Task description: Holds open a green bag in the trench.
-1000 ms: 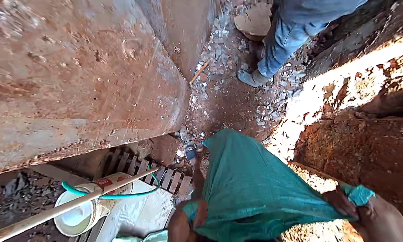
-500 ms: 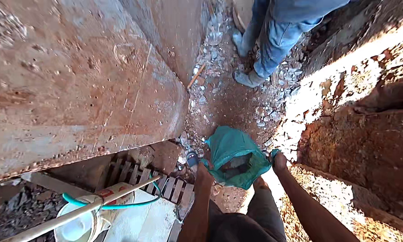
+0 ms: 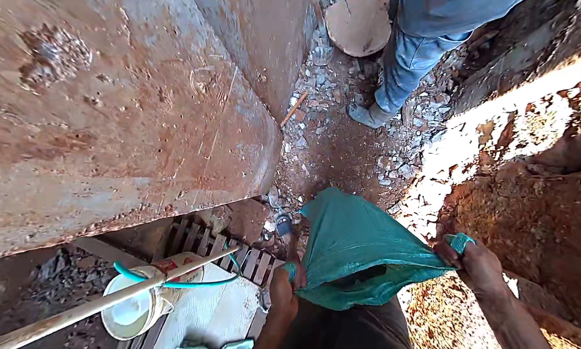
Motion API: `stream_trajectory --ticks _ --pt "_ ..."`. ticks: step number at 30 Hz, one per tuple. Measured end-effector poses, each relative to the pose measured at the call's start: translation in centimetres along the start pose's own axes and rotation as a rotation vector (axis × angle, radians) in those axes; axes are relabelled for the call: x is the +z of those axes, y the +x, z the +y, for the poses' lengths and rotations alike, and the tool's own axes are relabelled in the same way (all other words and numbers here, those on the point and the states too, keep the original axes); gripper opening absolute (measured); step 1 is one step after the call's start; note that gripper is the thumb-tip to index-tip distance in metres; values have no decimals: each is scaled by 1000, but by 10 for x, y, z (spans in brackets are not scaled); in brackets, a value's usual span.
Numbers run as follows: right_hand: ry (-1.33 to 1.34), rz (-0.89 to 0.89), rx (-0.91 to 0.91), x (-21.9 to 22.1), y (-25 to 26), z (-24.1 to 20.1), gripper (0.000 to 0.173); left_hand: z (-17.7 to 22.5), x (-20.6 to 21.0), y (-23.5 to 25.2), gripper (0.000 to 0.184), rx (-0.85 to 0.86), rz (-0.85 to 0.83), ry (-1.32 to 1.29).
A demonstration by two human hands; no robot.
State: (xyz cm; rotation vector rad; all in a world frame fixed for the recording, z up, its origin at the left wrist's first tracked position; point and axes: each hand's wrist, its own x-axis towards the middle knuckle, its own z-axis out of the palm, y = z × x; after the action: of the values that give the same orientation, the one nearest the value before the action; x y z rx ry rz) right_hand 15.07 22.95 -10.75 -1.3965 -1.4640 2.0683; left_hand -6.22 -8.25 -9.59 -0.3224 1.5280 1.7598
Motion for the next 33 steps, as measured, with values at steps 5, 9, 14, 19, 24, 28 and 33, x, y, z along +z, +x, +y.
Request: stream_trajectory --ticks 5,9,14,19,24,28,33 --pt "69 229 175 32 75 112 46 -77 -40 108 49 -87 324 -97" --pt "-114 465 283 33 120 135 37 -98 -6 144 37 -134 436 -77" --pt "-283 377 344 11 96 133 43 -95 -38 114 31 -153 508 -135" --pt "-551 303 336 15 82 123 35 -89 -61 97 31 -183 332 346" --pt "-825 244 224 0 72 113 27 -73 -81 91 30 -157 39 747" --pt "-826 219 248 -7 54 93 27 -54 -89 89 42 -118 -122 729" --pt "-715 249 283 -5 50 91 31 23 -47 51 55 135 -165 576"
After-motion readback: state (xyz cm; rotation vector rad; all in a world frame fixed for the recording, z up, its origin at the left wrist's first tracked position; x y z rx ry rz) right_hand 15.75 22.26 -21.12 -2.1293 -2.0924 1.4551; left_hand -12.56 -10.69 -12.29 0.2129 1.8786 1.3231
